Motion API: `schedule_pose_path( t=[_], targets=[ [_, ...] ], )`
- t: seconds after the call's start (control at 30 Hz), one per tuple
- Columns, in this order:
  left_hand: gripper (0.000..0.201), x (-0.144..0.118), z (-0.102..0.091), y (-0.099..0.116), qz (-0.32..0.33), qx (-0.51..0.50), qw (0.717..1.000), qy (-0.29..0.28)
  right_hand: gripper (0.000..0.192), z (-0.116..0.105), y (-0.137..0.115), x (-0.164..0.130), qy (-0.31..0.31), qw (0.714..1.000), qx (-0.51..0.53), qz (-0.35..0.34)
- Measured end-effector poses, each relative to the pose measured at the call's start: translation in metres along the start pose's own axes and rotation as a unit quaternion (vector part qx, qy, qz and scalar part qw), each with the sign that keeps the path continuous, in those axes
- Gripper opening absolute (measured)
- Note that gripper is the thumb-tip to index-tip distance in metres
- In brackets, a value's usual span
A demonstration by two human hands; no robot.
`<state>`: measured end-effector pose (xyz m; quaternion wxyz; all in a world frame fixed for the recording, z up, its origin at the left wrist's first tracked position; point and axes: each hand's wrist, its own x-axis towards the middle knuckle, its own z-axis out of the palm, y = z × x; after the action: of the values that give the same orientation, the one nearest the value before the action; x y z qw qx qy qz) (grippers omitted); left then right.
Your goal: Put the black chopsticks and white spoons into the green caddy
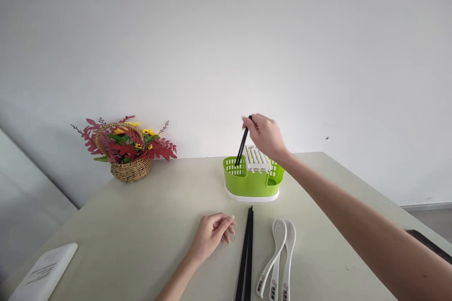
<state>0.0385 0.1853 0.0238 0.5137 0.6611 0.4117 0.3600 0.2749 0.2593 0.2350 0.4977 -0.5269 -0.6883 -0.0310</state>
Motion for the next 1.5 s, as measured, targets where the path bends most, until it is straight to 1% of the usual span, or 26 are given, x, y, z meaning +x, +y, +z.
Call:
schedule_pose_path(
  t=[0.1, 0.23, 0.3, 0.37, 0.4, 0.5, 0.6, 0.73, 0.83, 0.9, 1.0, 1.1, 1.13, 1.2, 1.3, 1.37, 1.43, 1.47, 1.5],
  targets=[
    [0.053, 0.0, 0.001, -0.002, -0.003, 0.005, 1.0, 0.001, 0.062, 0.022, 0.018, 0.002, -0.046, 0.999, -0.013, 0.008],
    [0.052, 0.001, 0.002, -0.001, -0.005, 0.014, 1.0, -0.003, 0.06, 0.043, 0.041, 0.006, -0.111, 0.992, -0.028, 0.049],
    [0.052, 0.001, 0.003, 0.0, -0.006, 0.022, 1.0, -0.002, 0.05, 0.051, 0.051, 0.008, -0.143, 0.986, -0.034, 0.075],
    [0.052, 0.002, 0.004, 0.001, -0.007, 0.032, 0.999, -0.001, 0.035, 0.059, 0.06, 0.01, -0.173, 0.979, -0.04, 0.099],
    [0.052, 0.002, 0.005, 0.002, -0.008, 0.038, 0.999, -0.002, 0.032, 0.063, 0.064, 0.011, -0.187, 0.975, -0.043, 0.11],
    [0.053, 0.002, 0.006, 0.003, -0.013, 0.048, 0.999, -0.005, 0.035, 0.072, 0.073, 0.014, -0.221, 0.964, -0.049, 0.137],
    [0.053, 0.002, 0.006, 0.004, -0.012, 0.054, 0.998, -0.012, 0.036, 0.075, 0.077, 0.017, -0.238, 0.958, -0.055, 0.152],
    [0.054, 0.002, 0.006, 0.005, -0.007, 0.066, 0.998, -0.014, 0.035, 0.073, 0.077, 0.02, -0.241, 0.956, -0.06, 0.157],
    [0.054, 0.002, 0.006, 0.005, -0.009, 0.072, 0.997, -0.014, 0.032, 0.07, 0.077, 0.019, -0.224, 0.961, -0.066, 0.145],
    [0.054, 0.002, 0.006, 0.004, -0.009, 0.073, 0.997, -0.013, 0.032, 0.067, 0.076, 0.017, -0.198, 0.969, -0.073, 0.128],
    [0.054, 0.003, 0.005, 0.004, -0.006, 0.073, 0.997, -0.012, 0.036, 0.058, 0.069, 0.01, -0.129, 0.984, -0.087, 0.09],
    [0.052, 0.002, 0.005, 0.006, 0.0, 0.094, 0.995, -0.017, 0.034, 0.045, 0.05, -0.005, -0.068, 0.992, -0.1, 0.023],
    [0.051, 0.001, 0.005, 0.007, 0.008, 0.113, 0.993, -0.018, 0.032, 0.04, 0.042, -0.011, -0.062, 0.993, -0.101, -0.01],
    [0.047, -0.001, 0.007, 0.01, 0.036, 0.166, 0.985, -0.023, 0.027, 0.03, 0.025, -0.027, -0.069, 0.989, -0.1, -0.084],
    [0.035, -0.004, 0.012, 0.011, 0.095, 0.257, 0.961, -0.038, 0.018, 0.016, 0.006, -0.052, -0.102, 0.971, -0.097, -0.193],
    [0.03, -0.007, 0.016, 0.01, 0.125, 0.304, 0.943, -0.048, 0.018, 0.009, -0.003, -0.066, -0.102, 0.943, -0.111, -0.297],
    [0.031, -0.008, 0.018, 0.009, 0.144, 0.335, 0.93, -0.054, 0.022, 0.002, -0.009, -0.076, -0.087, 0.911, -0.126, -0.382],
    [0.033, -0.009, 0.019, 0.008, 0.148, 0.344, 0.926, -0.057, 0.024, -0.002, -0.012, -0.08, -0.081, 0.9, -0.13, -0.408],
    [0.034, -0.009, 0.019, 0.008, 0.15, 0.351, 0.922, -0.062, 0.025, -0.005, -0.014, -0.082, -0.078, 0.895, -0.13, -0.42]
  ],
)
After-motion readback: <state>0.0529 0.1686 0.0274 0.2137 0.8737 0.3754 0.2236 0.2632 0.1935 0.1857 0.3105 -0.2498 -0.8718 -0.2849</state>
